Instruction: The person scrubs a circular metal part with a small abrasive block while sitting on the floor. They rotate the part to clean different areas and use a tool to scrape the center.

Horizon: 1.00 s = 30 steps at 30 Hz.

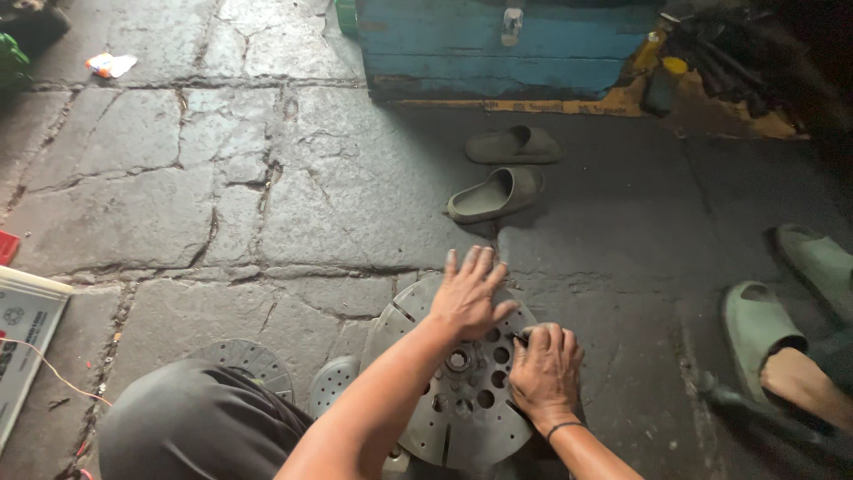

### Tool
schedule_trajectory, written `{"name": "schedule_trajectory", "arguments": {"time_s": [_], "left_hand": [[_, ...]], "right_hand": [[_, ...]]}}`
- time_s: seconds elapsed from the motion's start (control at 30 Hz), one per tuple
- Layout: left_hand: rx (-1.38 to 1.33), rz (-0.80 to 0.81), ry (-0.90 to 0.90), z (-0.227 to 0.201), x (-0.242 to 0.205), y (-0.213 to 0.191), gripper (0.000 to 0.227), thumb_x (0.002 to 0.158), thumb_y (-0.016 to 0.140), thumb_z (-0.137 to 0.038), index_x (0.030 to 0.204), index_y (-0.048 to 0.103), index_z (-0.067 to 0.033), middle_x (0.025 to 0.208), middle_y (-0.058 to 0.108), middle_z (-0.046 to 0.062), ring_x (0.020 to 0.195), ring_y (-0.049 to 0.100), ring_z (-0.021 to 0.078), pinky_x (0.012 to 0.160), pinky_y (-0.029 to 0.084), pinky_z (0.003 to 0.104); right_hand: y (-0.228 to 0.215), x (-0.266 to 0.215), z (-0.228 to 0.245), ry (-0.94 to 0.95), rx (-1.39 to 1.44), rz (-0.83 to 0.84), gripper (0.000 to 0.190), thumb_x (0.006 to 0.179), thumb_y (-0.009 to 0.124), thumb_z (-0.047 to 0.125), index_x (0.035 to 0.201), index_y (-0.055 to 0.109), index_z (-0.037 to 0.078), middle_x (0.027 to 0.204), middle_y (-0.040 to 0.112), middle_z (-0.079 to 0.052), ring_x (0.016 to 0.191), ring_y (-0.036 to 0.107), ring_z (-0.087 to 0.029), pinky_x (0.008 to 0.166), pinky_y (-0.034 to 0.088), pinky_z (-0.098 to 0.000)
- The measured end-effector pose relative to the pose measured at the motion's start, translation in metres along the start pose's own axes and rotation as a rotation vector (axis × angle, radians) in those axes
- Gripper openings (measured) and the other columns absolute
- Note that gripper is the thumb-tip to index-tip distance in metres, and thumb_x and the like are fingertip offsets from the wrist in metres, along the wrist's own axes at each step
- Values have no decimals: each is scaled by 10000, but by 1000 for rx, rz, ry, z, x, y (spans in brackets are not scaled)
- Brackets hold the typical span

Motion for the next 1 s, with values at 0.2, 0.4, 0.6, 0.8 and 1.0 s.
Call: {"name": "schedule_trajectory", "arguments": {"time_s": [0.2, 0.4, 0.6, 0.8, 1.0], "left_hand": [[-60, 71, -425, 102, -47, -21, 681, 1009, 423, -608, 1474, 480, -113, 1496, 485, 179, 1425, 431, 322, 1221, 271, 553], [-409, 12, -951, 165, -100, 2, 696, 989, 393, -654, 1168, 716, -64, 1190, 684, 281, 1183, 621, 464, 1014, 471, 535], [-367, -80, -845, 164, -107, 0, 642, 966, 472, -612, 1046, 762, -45, 1051, 721, 273, 1064, 677, 457, 935, 514, 531], [-568, -627, -992, 197, -104, -25, 392, 954, 582, -391, 908, 701, -20, 843, 756, 229, 749, 710, 366, 709, 560, 491], [-1352, -768, -1272, 231, -114, -34, 381, 1001, 516, -423, 880, 560, -64, 649, 642, 103, 496, 631, 226, 446, 537, 393]], "right_hand": [[3, 3, -3, 27, 41, 41, 243, 861, 665, 279, 1019, 582, 114, 1046, 579, -90, 1065, 522, -338, 931, 393, -518], [1, 2, -2, -9, 55, 0, 242, 865, 672, 278, 1023, 585, 116, 1065, 584, -90, 1074, 521, -347, 929, 401, -516], [-5, 5, 1, -48, 96, -6, 242, 866, 674, 270, 1028, 599, 106, 1064, 592, -98, 1077, 529, -347, 932, 413, -502], [-10, 44, -32, 27, 279, -143, 176, 917, 652, 204, 992, 607, 52, 1007, 617, -181, 964, 598, -388, 857, 473, -500], [36, 70, -132, 1067, 1446, -97, 54, 998, 611, 192, 1015, 598, 143, 792, 640, -42, 672, 634, -217, 580, 498, -406]]}}
Point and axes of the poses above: each hand's wrist, its own x-axis towards the middle knuckle, its own y-axis out of the palm, z = x × y, the point moved 6 cm from there along x, towards the middle knuckle
